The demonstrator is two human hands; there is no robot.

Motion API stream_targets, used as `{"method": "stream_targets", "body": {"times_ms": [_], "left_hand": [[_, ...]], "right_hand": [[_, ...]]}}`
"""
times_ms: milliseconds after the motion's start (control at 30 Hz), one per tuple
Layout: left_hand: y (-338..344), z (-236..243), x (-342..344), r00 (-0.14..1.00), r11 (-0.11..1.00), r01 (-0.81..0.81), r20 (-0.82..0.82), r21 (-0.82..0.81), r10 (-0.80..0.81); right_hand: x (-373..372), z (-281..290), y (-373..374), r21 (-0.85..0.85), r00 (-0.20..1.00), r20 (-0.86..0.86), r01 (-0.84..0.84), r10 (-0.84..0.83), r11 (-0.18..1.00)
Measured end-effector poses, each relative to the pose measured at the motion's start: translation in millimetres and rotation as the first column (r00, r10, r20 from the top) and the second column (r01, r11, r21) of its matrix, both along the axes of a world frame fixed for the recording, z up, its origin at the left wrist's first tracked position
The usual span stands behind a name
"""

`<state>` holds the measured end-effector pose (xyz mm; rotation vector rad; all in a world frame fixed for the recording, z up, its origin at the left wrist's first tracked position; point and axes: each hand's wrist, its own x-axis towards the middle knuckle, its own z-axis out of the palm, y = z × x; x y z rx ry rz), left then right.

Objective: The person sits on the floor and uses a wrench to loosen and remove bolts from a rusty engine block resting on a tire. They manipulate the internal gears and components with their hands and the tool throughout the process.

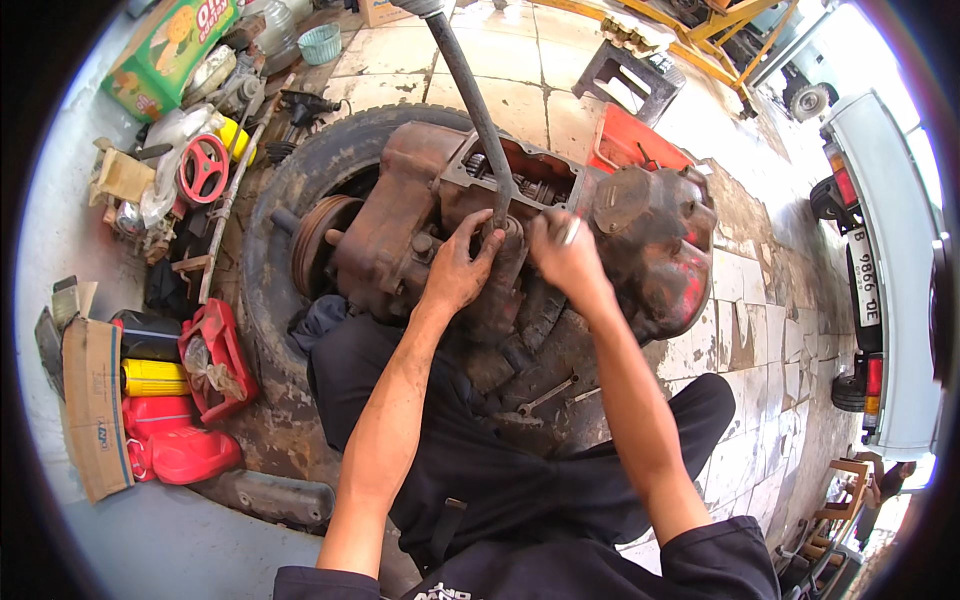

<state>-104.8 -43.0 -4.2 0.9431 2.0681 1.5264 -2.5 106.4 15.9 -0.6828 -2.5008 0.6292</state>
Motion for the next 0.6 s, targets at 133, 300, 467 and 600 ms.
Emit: {"method": "stream_targets", "body": {"times_ms": [133, 300, 467, 600], "left_hand": [[3, 1, 2, 1.0, 1.0, 0.013, 0.017, 0.011, -0.013], [10, 2, 8, 0.999, 0.998, 0.033, 0.002, 0.044, -0.033], [0, 2, 0, 1.0, 1.0, -0.01, 0.009, 0.0, 0.01], [4, 3, 2, 1.0, 1.0, -0.002, 0.007, 0.021, 0.002]], "right_hand": [[-23, 35, 80, -0.548, 0.932, 0.329, 0.06, 0.149, 0.834], [-8, 16, 99, 0.114, 0.902, 0.233, -0.398, 0.364, 0.91], [30, 15, -27, 0.136, 0.986, -0.091, -0.127, 0.14, 0.983], [45, -11, -64, 0.184, 0.998, -0.018, -0.055, 0.059, 0.981]]}}
